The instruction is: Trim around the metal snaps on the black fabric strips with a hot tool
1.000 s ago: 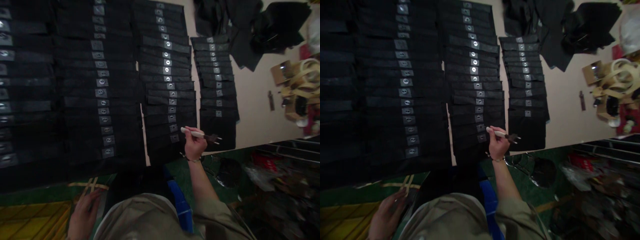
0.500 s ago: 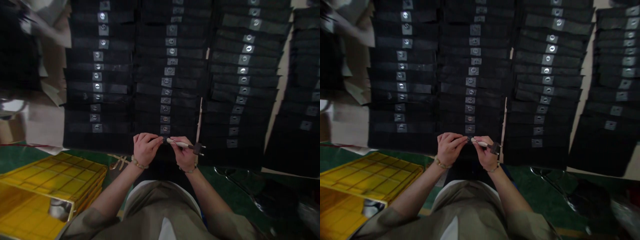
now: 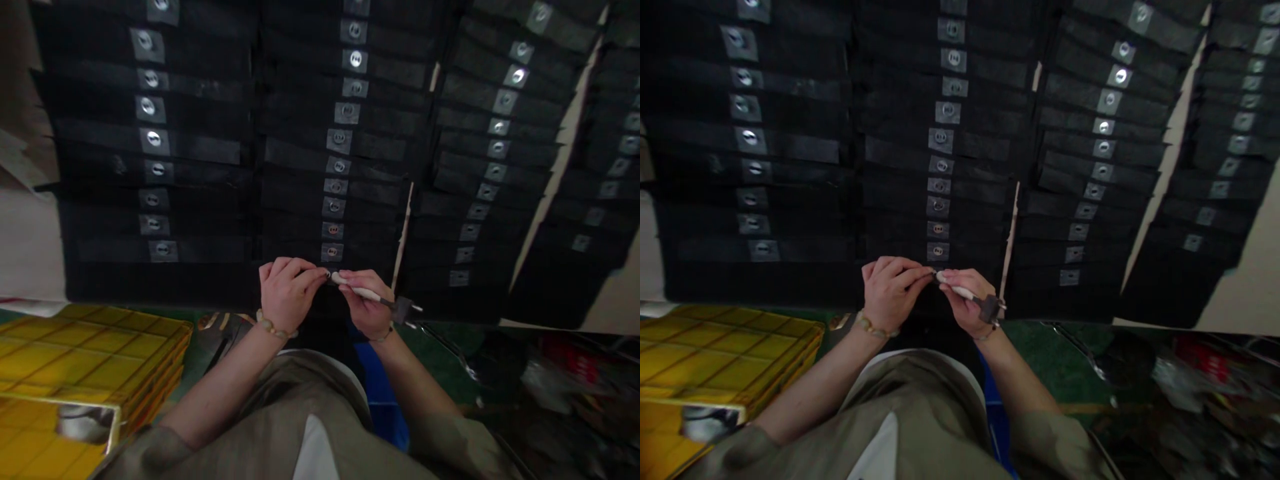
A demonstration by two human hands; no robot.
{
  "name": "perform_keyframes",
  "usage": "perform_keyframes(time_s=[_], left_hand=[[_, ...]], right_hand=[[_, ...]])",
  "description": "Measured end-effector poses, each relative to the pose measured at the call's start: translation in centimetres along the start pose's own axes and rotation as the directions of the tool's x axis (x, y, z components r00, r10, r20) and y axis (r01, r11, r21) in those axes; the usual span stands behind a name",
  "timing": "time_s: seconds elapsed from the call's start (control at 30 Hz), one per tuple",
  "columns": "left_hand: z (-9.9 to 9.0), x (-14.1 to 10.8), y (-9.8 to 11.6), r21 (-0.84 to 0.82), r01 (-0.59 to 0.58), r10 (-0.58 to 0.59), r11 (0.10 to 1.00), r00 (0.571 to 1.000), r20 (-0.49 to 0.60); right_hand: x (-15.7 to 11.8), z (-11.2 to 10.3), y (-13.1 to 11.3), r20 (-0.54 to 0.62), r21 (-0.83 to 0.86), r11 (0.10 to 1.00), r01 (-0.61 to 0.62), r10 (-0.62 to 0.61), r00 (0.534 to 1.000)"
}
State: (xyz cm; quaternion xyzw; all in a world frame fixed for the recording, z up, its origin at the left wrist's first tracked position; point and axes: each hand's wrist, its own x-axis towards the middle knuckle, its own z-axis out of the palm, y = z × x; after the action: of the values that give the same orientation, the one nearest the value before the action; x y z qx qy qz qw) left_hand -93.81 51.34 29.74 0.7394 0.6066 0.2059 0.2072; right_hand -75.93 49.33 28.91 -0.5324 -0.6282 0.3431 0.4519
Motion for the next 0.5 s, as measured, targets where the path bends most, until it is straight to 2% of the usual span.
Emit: perform_keyframes(time_s=[0.17, 0.37, 0.5], left_hand=[[-0.03, 0.01, -0.05, -0.015, 0.018, -0.018, 1.0, 1.0, 0.01], [-0.12, 0.05, -0.01, -0.028, 0.04, -0.039, 0.999, 0.999, 0.026], [-0.13, 0.04, -0.13, -0.035, 0.033, -0.032, 0.999, 0.999, 0.036]], right_hand=[[0.44, 0.14, 0.06, 0.037, -0.027, 0.999, -0.037, 0.038, 0.999], [-0.08, 0.43, 0.33, 0.004, -0.001, 0.997, -0.072, 0.072, 0.997], [0.32, 0.79, -0.08, 0.025, -0.063, 0.996, -0.061, 0.062, 0.998]])
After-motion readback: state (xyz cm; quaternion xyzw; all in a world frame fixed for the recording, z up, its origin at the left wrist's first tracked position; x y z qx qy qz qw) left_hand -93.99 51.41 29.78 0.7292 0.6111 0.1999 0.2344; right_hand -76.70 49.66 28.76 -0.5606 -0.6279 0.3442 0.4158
